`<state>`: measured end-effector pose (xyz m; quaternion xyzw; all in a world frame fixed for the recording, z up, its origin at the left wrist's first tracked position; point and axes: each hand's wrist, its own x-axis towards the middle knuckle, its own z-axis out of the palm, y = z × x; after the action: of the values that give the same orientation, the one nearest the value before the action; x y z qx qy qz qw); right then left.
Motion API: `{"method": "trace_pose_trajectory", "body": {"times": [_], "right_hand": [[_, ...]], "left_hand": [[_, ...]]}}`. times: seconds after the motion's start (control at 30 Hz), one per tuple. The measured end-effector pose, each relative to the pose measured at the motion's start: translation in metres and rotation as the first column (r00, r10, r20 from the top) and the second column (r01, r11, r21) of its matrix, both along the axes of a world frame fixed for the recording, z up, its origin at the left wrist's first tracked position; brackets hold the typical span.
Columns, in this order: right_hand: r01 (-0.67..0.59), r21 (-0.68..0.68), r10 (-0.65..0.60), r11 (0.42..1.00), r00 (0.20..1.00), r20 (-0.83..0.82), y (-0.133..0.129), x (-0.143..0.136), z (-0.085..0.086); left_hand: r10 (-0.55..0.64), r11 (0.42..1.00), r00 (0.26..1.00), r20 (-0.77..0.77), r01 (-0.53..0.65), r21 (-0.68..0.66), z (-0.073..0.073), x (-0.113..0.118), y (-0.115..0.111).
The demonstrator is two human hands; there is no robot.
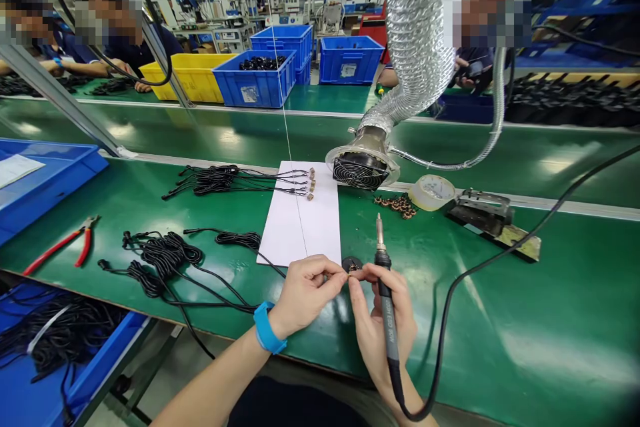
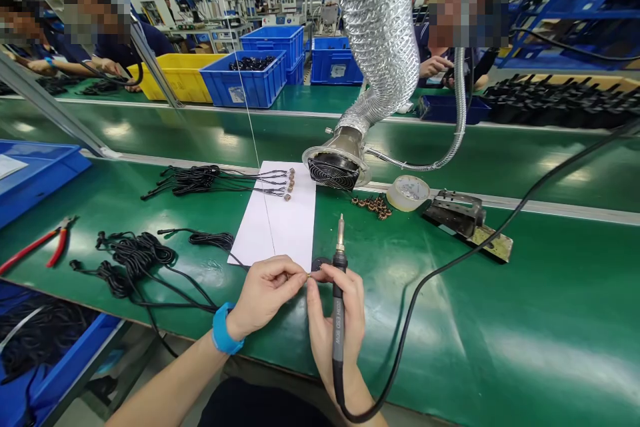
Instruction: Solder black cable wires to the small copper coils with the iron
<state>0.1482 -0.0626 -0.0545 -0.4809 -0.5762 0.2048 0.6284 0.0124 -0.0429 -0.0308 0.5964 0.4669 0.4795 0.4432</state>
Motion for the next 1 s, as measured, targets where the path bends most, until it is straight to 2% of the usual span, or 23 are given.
{"method": "trace_pose_trajectory", "body": {"times": [0.13,0.23,0.33,0.4,0.53,0.7,0.8,1.0], "right_hand": [[-0.143,-0.094,0.144,0.985,0.990,0.009,0.004,0.016,0.007],[-0.275,-0.170,0.286,0.946,0.957,0.045,0.008,0.031,0.017],[-0.376,-0.221,0.415,0.900,0.894,0.168,0.010,0.043,0.029],[-0.374,-0.207,0.418,0.904,0.875,0.244,0.010,0.047,0.034],[-0.313,-0.082,0.321,0.946,0.877,0.358,0.005,0.042,0.031],[-0.320,0.019,0.295,0.947,0.892,0.343,0.002,0.029,0.022],[-0.315,-0.002,0.301,0.949,0.906,0.299,0.006,0.030,0.022],[-0.341,-0.139,0.363,0.930,0.909,0.203,0.011,0.047,0.023]], "left_hand": [[-0.045,0.997,0.992,-0.117,0.052,0.058,0.000,-0.002,-0.001],[-0.161,0.984,0.977,-0.142,0.169,0.047,0.000,-0.003,-0.001],[-0.276,0.960,0.951,-0.138,0.281,0.016,0.001,-0.004,-0.001],[-0.293,0.956,0.948,-0.128,0.293,-0.023,0.001,-0.005,0.000],[-0.295,0.954,0.952,-0.082,0.290,-0.071,-0.003,-0.005,0.001],[-0.308,0.951,0.942,-0.135,0.302,-0.064,-0.004,-0.004,0.002],[-0.307,0.952,0.936,-0.170,0.299,-0.071,-0.001,-0.004,0.002],[-0.354,0.935,0.900,-0.255,0.352,-0.056,0.009,-0.010,0.009]]}}
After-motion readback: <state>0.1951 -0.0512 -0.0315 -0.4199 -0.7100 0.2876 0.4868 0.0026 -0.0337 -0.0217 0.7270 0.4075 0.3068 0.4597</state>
